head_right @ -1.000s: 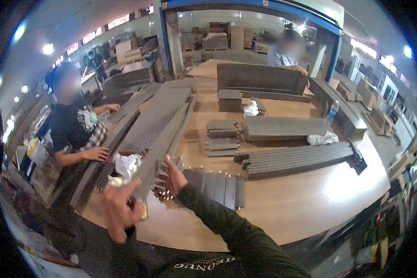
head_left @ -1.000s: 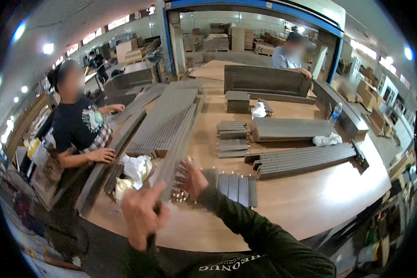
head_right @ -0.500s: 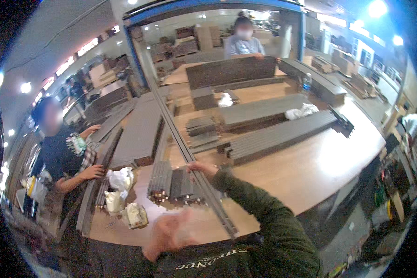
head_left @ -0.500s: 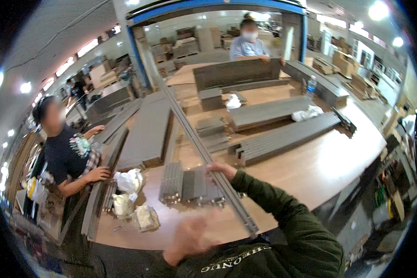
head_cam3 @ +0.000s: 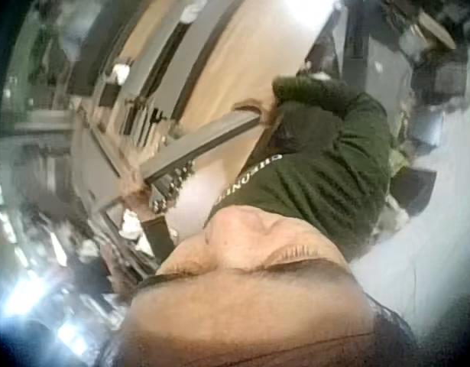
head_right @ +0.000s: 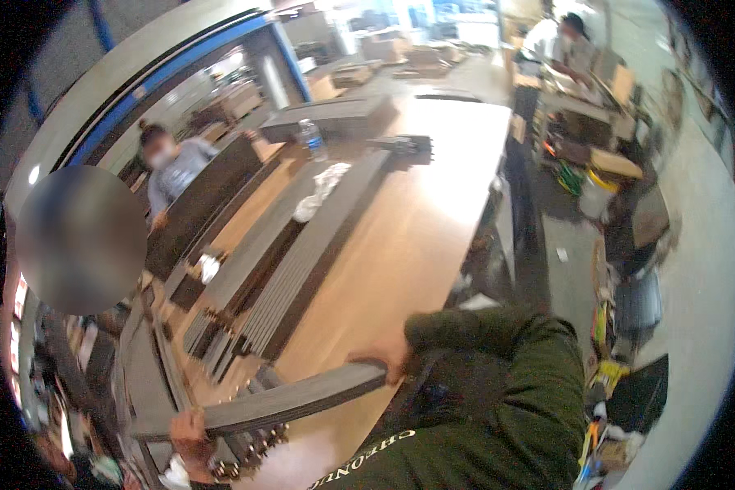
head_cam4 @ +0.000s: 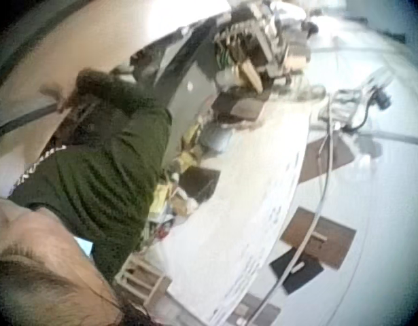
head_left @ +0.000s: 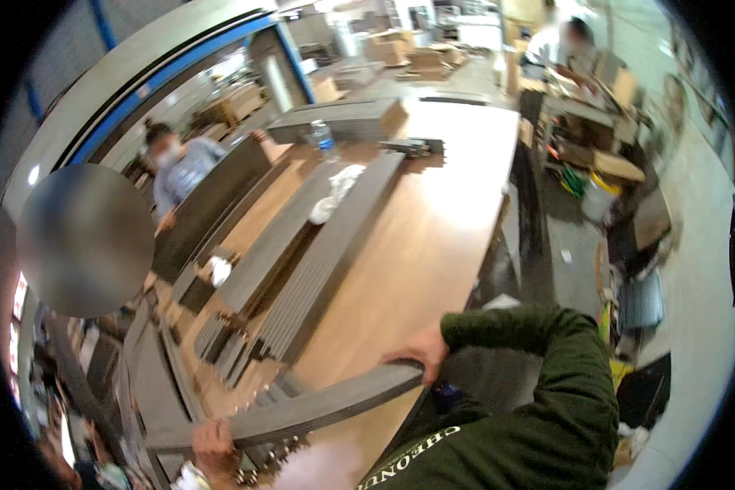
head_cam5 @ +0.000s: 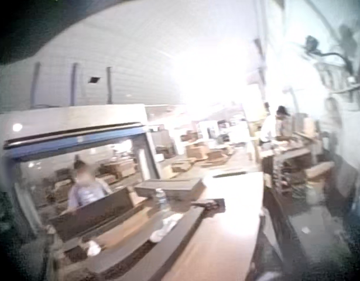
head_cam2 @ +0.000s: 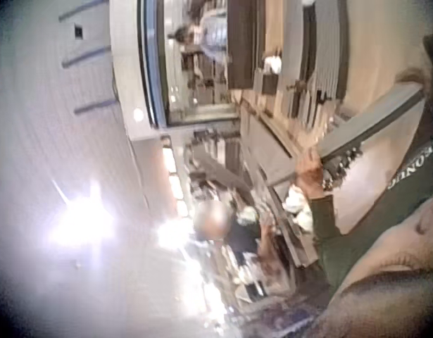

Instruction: The person wipes a wood panel with a cloth, moves it to a stack, and then organizes several stacks of wood panels and slatted furniture components on a large manufacturing table.

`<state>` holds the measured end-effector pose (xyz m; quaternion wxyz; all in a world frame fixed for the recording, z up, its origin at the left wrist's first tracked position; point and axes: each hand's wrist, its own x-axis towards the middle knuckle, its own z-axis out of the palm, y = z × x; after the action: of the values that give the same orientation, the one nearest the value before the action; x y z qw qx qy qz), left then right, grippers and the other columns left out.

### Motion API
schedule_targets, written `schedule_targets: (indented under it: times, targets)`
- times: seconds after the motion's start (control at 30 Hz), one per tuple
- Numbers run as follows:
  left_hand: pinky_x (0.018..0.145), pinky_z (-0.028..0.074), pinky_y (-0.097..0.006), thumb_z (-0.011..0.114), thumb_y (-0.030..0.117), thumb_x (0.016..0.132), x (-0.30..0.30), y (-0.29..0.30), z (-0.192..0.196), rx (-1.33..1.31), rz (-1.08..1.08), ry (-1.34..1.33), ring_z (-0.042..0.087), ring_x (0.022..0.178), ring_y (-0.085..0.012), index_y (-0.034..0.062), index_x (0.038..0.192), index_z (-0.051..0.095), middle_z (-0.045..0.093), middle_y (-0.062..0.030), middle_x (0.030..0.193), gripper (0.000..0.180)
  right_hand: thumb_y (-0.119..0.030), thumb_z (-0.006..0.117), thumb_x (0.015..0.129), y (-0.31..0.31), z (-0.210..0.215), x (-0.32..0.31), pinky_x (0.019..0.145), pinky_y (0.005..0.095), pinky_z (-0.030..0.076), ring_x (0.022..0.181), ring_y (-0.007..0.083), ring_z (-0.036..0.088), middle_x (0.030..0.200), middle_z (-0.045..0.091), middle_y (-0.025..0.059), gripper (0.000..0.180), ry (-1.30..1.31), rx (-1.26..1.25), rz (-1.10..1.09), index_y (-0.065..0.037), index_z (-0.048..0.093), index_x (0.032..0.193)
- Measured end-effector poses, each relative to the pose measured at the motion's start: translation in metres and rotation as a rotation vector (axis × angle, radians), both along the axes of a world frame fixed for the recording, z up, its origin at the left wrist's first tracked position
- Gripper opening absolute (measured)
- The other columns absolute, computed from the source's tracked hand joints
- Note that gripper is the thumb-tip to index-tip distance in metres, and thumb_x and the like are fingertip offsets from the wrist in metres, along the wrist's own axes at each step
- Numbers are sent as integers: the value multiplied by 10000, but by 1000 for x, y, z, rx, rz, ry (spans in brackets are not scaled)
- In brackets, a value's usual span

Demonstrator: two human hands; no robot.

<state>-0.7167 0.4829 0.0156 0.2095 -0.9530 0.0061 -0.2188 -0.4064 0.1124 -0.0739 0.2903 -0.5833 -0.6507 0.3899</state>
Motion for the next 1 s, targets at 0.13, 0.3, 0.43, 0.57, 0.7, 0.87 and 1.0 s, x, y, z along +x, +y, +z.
schedule_targets:
  times: [0.13, 0.3, 0.43, 0.57, 0.7, 0.87, 1.0]
  targets:
    - [642, 431, -409, 688, 156, 620, 75, -41, -13, -193, 17, 89, 584, 735, -312, 57, 915, 630, 602, -112, 790, 316, -232, 780, 628, -15, 24, 93, 939, 389, 410, 1077, 281, 517, 1214, 525, 171, 861, -192, -224, -185, -52, 367, 1361]
    - [620, 405, -406, 782, 273, 618, 189, -81, -51, -273, 86, 118, 591, 660, -319, 89, 859, 575, 600, -116, 706, 367, -200, 687, 734, -31, 19, 155, 896, 409, 461, 1056, 321, 552, 1135, 556, 176, 605, -476, 347, -943, -73, 449, 1276]
    - [609, 427, -428, 735, 386, 710, 305, -126, -99, -346, 119, 86, 606, 663, -336, 54, 857, 539, 622, -149, 735, 412, -241, 618, 781, -27, -109, 161, 792, 399, 507, 868, 289, 622, 1056, 599, 119, 390, -264, 512, -1198, -113, 562, 1145]
    - [593, 440, -443, 709, 415, 744, 345, -134, -134, -378, 172, 34, 607, 658, -346, 29, 872, 540, 624, -163, 739, 440, -244, 621, 745, -9, -148, 102, 716, 415, 503, 805, 287, 609, 833, 621, 108, 271, -448, 248, -1115, -119, 640, 985]
    - [632, 436, -459, 694, 403, 768, 383, -144, -173, -440, 194, 118, 608, 708, -347, 28, 938, 567, 624, -147, 800, 431, -244, 605, 756, -20, -146, 110, 684, 407, 500, 771, 279, 618, 785, 631, 79, 199, -340, 355, -1175, -104, 651, 891]
    - [698, 438, -466, 714, 363, 763, 405, -143, -186, -501, 294, 120, 583, 849, -343, 44, 1037, 574, 571, -140, 953, 444, -268, 602, 780, -32, -139, 115, 843, 430, 452, 916, 292, 588, 900, 633, 90, 204, -180, 159, -1149, -119, 656, 908]
    - [764, 429, -459, 756, 307, 722, 398, -123, -171, -439, 301, -24, 545, 935, -325, 59, 1061, 571, 564, -130, 987, 459, -262, 602, 777, -16, -124, 114, 819, 424, 466, 873, 290, 602, 874, 641, 89, 195, -182, 214, -1116, -113, 660, 887]
